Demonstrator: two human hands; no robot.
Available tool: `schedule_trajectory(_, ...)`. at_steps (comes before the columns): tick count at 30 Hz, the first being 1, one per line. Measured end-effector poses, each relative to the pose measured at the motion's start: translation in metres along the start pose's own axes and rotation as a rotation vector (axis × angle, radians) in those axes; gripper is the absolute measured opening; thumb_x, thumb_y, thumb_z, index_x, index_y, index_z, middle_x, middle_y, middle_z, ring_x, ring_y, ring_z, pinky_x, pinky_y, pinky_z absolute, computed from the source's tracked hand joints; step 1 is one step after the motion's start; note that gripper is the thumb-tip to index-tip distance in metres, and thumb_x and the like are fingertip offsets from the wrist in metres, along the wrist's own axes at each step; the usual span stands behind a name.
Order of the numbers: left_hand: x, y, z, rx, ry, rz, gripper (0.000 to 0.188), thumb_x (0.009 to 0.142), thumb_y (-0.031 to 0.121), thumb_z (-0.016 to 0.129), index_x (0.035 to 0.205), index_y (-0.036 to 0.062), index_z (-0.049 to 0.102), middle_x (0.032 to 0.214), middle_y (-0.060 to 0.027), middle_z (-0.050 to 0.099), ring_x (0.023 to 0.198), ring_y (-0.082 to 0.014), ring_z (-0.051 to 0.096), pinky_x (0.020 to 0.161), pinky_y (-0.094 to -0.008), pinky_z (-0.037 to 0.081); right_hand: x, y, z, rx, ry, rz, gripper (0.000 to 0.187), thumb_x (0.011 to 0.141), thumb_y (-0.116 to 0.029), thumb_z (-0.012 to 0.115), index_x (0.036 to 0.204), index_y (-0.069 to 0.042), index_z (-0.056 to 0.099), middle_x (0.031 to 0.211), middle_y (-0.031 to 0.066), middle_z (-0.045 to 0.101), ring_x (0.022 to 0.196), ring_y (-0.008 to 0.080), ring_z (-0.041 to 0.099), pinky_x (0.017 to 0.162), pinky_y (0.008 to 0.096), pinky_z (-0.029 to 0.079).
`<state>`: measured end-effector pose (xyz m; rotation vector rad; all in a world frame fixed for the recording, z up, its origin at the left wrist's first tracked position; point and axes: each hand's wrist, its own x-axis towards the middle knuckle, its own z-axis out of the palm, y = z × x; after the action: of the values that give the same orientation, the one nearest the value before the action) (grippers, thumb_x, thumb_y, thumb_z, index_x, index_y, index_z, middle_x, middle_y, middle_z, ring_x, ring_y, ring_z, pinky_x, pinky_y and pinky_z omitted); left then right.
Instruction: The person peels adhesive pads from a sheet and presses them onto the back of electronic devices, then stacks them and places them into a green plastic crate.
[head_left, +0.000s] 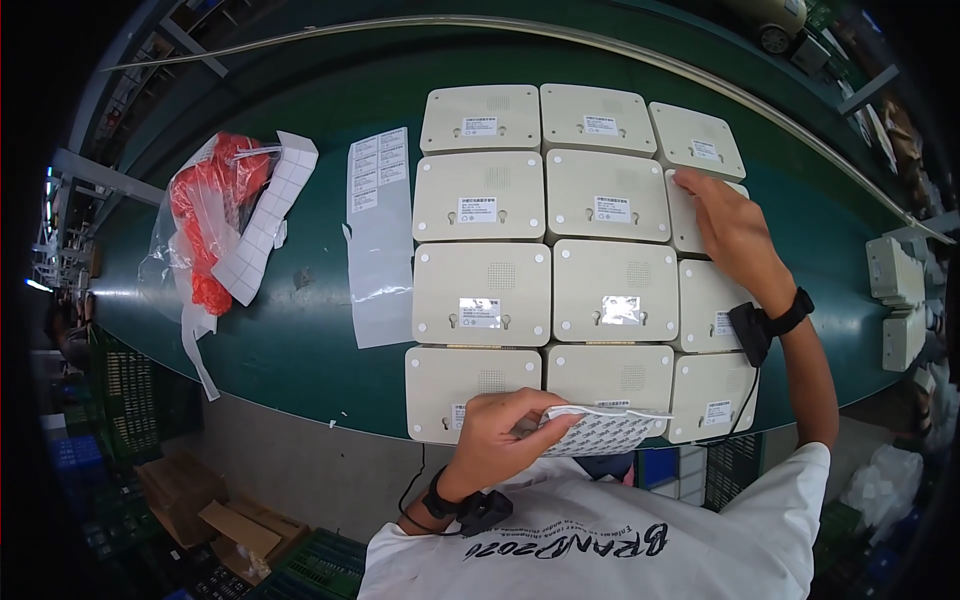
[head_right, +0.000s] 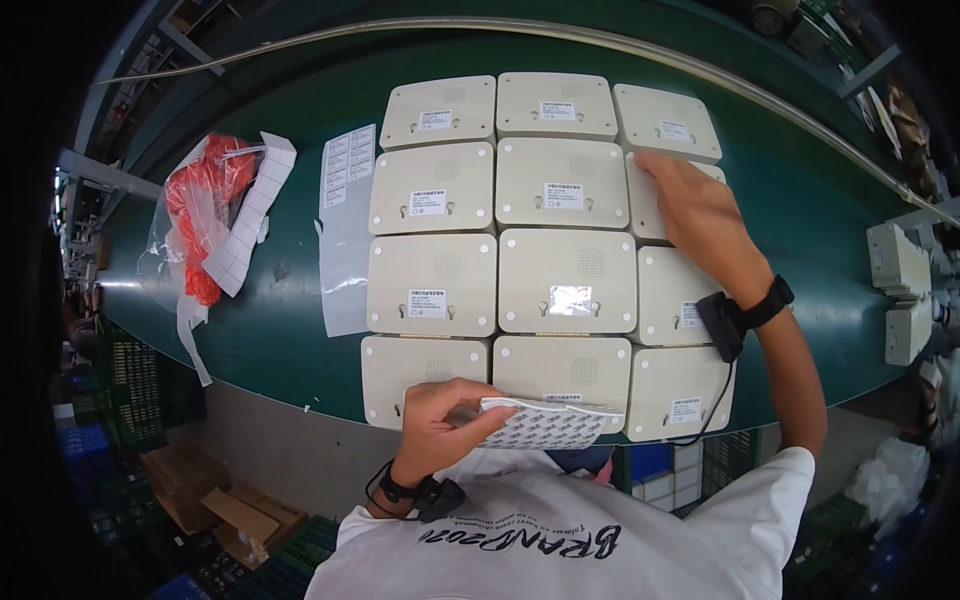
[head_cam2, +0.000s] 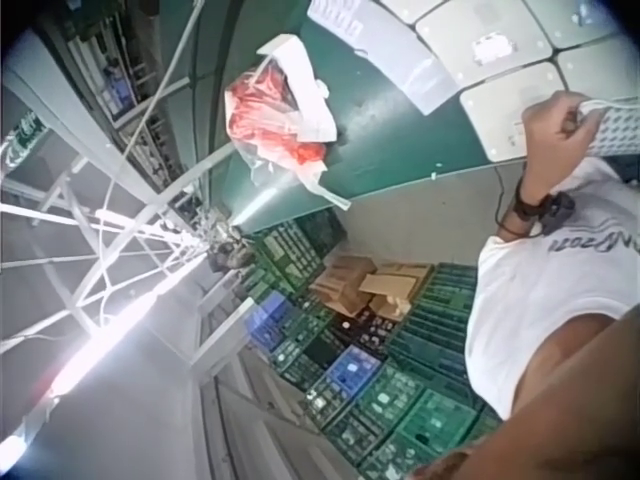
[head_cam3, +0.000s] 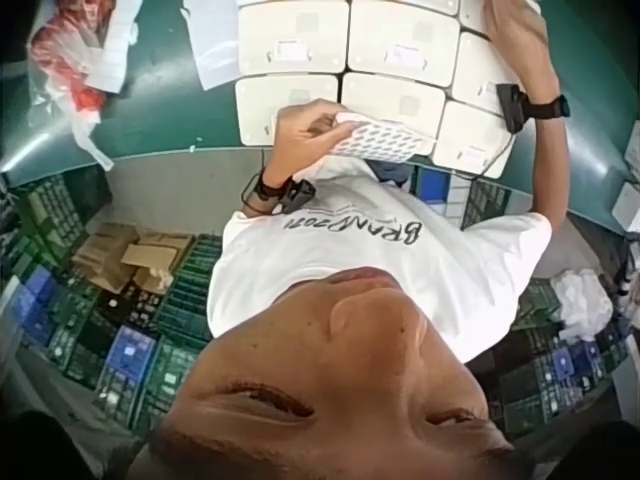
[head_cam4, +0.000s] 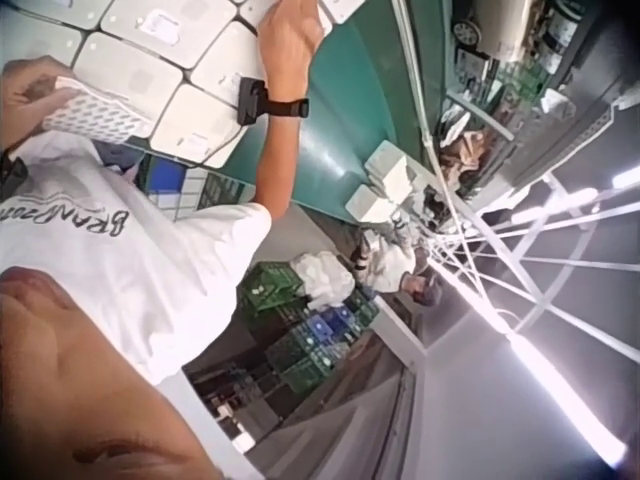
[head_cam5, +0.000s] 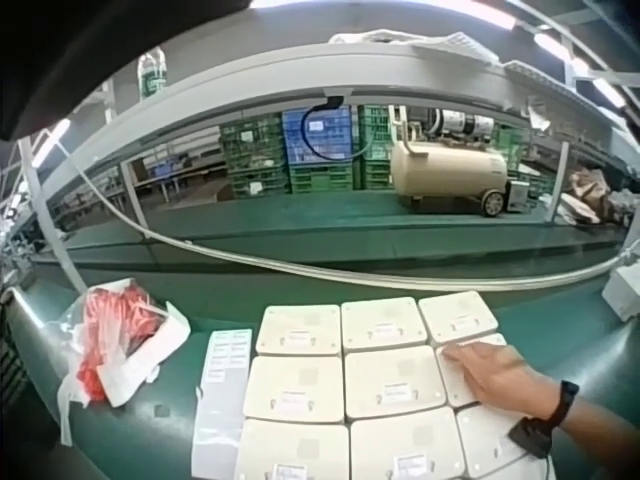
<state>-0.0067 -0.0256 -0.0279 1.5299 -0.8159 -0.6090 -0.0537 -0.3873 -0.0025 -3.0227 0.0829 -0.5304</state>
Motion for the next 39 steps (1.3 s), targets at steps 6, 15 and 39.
schedule_trajectory(6,-0.003,-0.001,0.000,0.017,0.012,-0.010,0.016,0.081,0.000,0.081,0.094,-0.0019,0.072,0.084,-0.0090,0.076,0.069,-0.0114,0.073,0.058,-0.0201,0.054,-0.005,-0.010,-0.014,0.562,-0.074,0.329,0.011,0.097,-0.003,0.056,0.107,-0.002,0.059,0.125,0.0147,0.067,0.091,0.0244,0.067,0.078,0.0336,0.054)
schedule_trajectory(15,-0.002,0.000,0.000,0.016,0.015,-0.001,0.015,0.082,-0.001,0.081,0.094,-0.0022,0.072,0.085,-0.0090,0.076,0.069,-0.0112,0.073,0.057,-0.0197,0.054,-0.025,-0.016,-0.005,0.572,-0.181,0.320,0.005,0.098,-0.005,0.056,0.098,0.000,0.056,0.141,0.0095,0.052,0.093,0.0187,0.059,0.083,0.0291,0.048)
schedule_trajectory(39,-0.001,0.000,0.000,0.002,0.007,-0.022,0.014,0.082,-0.001,0.080,0.094,-0.0023,0.072,0.085,-0.0097,0.075,0.071,-0.0132,0.073,0.057,-0.0213,0.057,-0.023,-0.025,-0.008,0.398,-0.130,0.214,0.008,0.092,0.003,0.061,0.100,0.002,0.060,0.129,0.0134,0.061,0.092,0.0262,0.064,0.078,0.0340,0.052)
